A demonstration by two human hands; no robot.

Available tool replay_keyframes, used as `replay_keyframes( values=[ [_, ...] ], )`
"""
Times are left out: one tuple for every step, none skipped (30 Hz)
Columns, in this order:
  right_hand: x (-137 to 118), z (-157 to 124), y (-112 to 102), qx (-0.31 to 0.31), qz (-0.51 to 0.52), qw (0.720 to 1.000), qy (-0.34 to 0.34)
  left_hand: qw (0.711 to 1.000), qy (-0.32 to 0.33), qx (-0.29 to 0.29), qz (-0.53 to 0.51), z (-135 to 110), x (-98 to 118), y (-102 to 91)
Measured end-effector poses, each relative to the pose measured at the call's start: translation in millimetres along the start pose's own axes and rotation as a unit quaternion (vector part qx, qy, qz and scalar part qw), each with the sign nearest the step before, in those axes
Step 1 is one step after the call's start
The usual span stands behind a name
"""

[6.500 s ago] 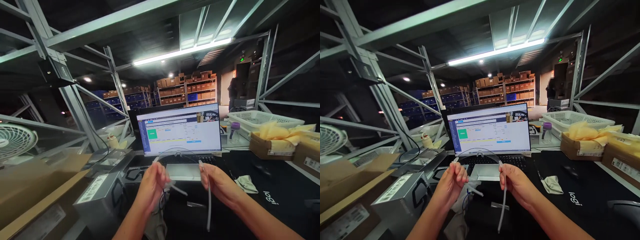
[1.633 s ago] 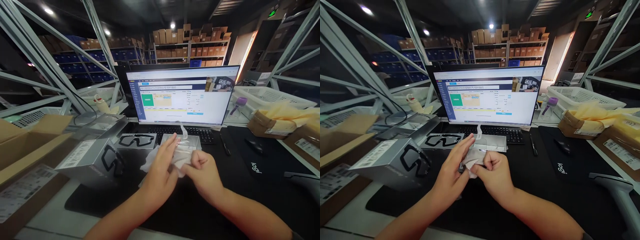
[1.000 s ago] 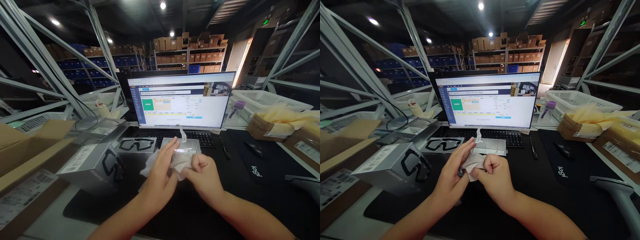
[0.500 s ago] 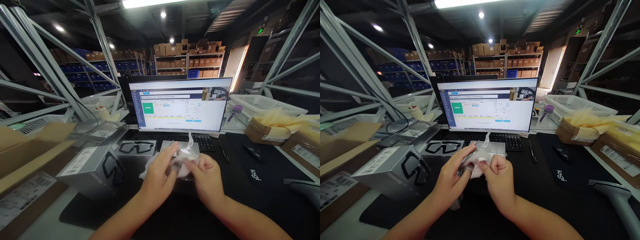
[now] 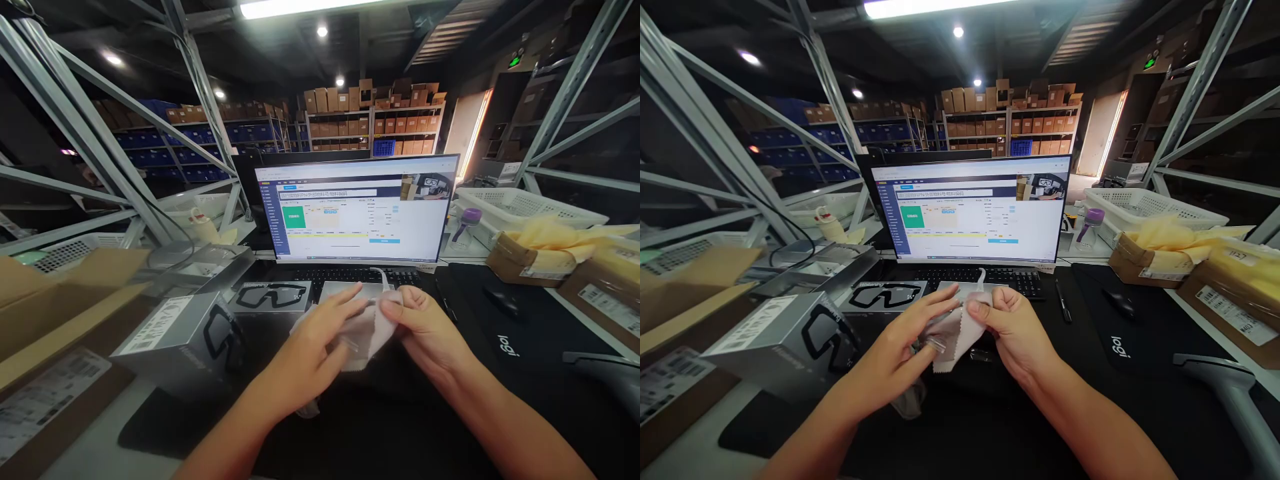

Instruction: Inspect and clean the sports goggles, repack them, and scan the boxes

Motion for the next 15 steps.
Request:
replay_keyframes(
  values=[
    [0.9,1.7,-0.7,-0.003,0.004,1.0,0.001,1.0,0.005,0.003,0.009,0.7,-0.6,-0.7],
    [2.0,3.3,-1.1,-0.007,0.003,1.0,-0.004,1.0,0.006,0.014,0.021,1.4,-1.6,-0.5],
    [2.8,4.9,-1.7,-0.011,-0.002,1.0,-0.011,0.999,0.004,0.039,0.034,2.2,-3.0,0.1],
    [2.6,6.5,-2.8,-0.017,-0.016,1.0,-0.019,0.996,-0.004,0.072,0.048,3.0,-4.6,1.0],
    [0.8,8.2,-4.9,-0.027,-0.04,0.999,-0.024,0.992,-0.016,0.111,0.062,3.6,-6.2,1.8],
    [-3.1,9.7,-8.3,-0.04,-0.076,0.996,-0.027,0.985,-0.031,0.15,0.074,4.0,-7.8,2.2],
    [-9.4,10.9,-13.2,-0.052,-0.125,0.99,-0.036,0.979,-0.046,0.18,0.083,4.3,-9.0,2.0],
    [-18.1,11.5,-19.5,-0.057,-0.183,0.98,-0.057,0.974,-0.059,0.199,0.089,4.4,-9.9,1.2],
    [-28.9,11.4,-26.8,-0.054,-0.249,0.963,-0.093,0.972,-0.066,0.207,0.093,4.5,-10.4,-0.4],
    [-41.0,10.1,-34.5,-0.039,-0.313,0.938,-0.141,0.972,-0.067,0.206,0.093,4.5,-10.6,-2.5],
    [-53.4,7.6,-41.8,-0.016,-0.372,0.907,-0.198,0.973,-0.064,0.201,0.092,4.4,-10.4,-5.0],
    [-64.8,3.8,-47.9,0.007,-0.421,0.873,-0.248,0.975,-0.059,0.193,0.09,4.3,-10.1,-7.5],
    [-74.4,-0.8,-52.2,0.022,-0.46,0.84,-0.287,0.978,-0.054,0.184,0.088,4.1,-9.7,-9.8],
    [-81.4,-6.0,-54.4,0.025,-0.491,0.812,-0.313,0.98,-0.051,0.174,0.086,4.0,-9.3,-11.5],
    [-85.8,-11.2,-54.6,0.02,-0.514,0.792,-0.331,0.981,-0.05,0.165,0.084,4.0,-9.0,-12.5]
  ],
)
Point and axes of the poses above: each hand's wrist, its own z-axis towards the middle knuckle, its own y-axis out of the palm, x = y × z, the point moved 1 cm from there along z, towards the middle knuckle, and after that the axes turned 6 degrees about z, right-handed, at the moved point
